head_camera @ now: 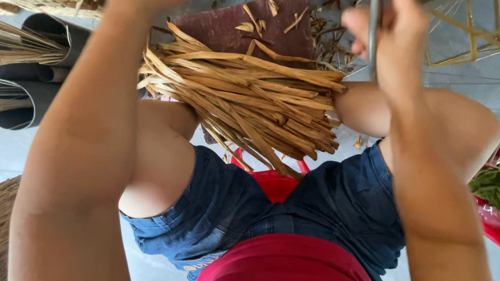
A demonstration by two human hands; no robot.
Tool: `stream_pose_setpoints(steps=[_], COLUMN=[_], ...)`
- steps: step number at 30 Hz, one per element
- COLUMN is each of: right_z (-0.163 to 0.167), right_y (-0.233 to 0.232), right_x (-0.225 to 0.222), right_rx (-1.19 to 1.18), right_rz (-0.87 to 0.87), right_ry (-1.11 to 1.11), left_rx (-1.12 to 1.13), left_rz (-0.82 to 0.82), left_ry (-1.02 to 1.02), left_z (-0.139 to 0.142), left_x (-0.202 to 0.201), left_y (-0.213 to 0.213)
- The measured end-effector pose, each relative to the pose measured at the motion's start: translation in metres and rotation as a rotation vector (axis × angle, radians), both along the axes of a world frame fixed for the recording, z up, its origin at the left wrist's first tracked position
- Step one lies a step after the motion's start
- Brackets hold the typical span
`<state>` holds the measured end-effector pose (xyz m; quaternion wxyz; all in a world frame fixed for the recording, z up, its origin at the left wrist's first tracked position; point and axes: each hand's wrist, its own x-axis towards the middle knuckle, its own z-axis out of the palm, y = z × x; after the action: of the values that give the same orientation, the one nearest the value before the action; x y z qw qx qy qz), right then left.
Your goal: The person repeatedly picks up dried plant stems and trims them with shears, holding each stem in the left hand and cutting with the right. Trimmed pieces accumulate on the lap and floor while the person continues the repetitive trimming cycle.
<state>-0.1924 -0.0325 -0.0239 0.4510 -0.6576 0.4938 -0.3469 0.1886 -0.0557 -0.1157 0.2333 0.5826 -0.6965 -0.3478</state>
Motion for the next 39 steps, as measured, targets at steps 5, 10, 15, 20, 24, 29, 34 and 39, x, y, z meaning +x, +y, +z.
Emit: stream_pose_setpoints(steps=[5, 10, 15, 20, 24, 29, 34, 39], right_z=[-0.069, -0.055, -0.033, -0.015, -0.004, 0.001, 0.011, 0.019], right_y=[0.032, 0.030, 0.035, 0.033, 0.033, 0.035, 0.044, 0.052], right_x=[-0.066, -0.088, -0.092, -0.099, -0.104, -0.115, -0.107, -0.094], right_rx=[0.297, 0.310, 0.233, 0.064, 0.044, 0.035, 0.076, 0.077], right_rz=[-0.177, -0.317, -0.407, -0.354, -0.304, -0.205, -0.094, -0.133], right_ry=[-0.315, -0.436, -0.546, -0.707, -0.917, -0.976, -0.923, -0.863], left_rx=[0.109, 0.162, 0.067, 0.005, 0.161, 0.215, -0.079, -0.059], left_rz=[-0.325, -0.478, -0.325, -0.132, -0.242, -0.234, -0.257, -0.176], left_ry=[-0.487, -0.694, -0.551, -0.003, 0.106, 0.104, 0.364, 0.341], left_z=[-0.026, -0.036, 0.007, 0.076, 0.107, 0.132, 0.151, 0.160], left_x=[-0.112, -0.170, -0.177, -0.190, -0.218, -0.237, -0.257, -0.269], left_y=[0.017, 0.035, 0.007, 0.019, 0.040, 0.046, 0.057, 0.068])
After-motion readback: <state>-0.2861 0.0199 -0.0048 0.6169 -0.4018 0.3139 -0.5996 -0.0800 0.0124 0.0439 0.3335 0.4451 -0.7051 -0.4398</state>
